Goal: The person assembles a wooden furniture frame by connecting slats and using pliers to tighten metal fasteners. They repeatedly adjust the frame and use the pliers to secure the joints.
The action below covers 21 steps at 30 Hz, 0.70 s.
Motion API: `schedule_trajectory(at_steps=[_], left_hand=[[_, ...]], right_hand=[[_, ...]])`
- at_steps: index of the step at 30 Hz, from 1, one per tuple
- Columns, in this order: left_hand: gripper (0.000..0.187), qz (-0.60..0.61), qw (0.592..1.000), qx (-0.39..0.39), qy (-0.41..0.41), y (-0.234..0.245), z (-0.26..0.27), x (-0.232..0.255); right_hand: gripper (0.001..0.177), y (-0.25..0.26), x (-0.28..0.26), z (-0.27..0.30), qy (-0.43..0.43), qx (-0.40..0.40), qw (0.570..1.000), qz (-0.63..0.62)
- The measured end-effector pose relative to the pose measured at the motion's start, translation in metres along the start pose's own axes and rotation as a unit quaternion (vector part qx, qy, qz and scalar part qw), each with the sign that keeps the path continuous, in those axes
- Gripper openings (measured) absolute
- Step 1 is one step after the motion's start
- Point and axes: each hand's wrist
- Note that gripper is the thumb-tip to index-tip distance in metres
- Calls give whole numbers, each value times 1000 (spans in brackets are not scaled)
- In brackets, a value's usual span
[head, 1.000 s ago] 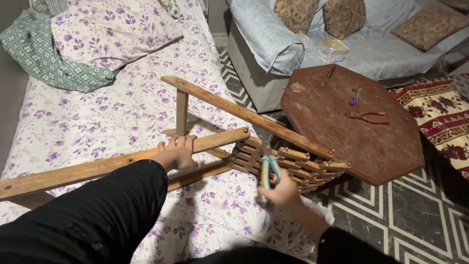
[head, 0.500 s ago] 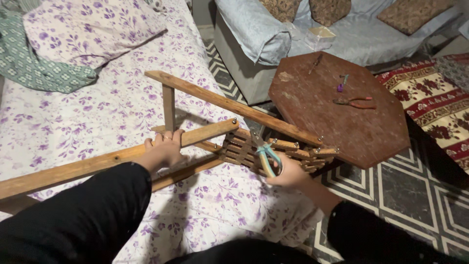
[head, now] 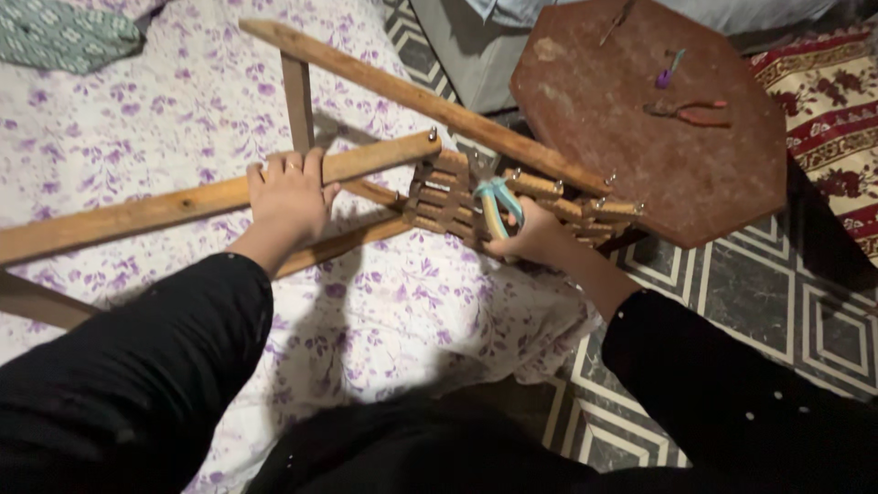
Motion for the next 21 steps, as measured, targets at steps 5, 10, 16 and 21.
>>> schedule_trajectory(at_steps=[5,10,16,21], left_hand=[[65,22,1000,16,6,-3,5,1],[65,12,997,71,-6,-9,13,0],[64,-22,990,136,-19,-22,16,-3],[59,-63,982,174,-34,-30,20,-5]], right_hand=[[81,7,-5,-5,5,-16,999,36],[77,7,-15,6,6,-33,999,-10],[81,6,-18,9,17,-31,999,-10],[82,5,-13,7,-3,-31,999,-4]])
Point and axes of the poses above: each hand's wrist, its own z-axis away from the middle knuckle, its own y-axis out of the back of the hand, x = y × z, and after that the axes turned 10 degrees about -z, right-handed
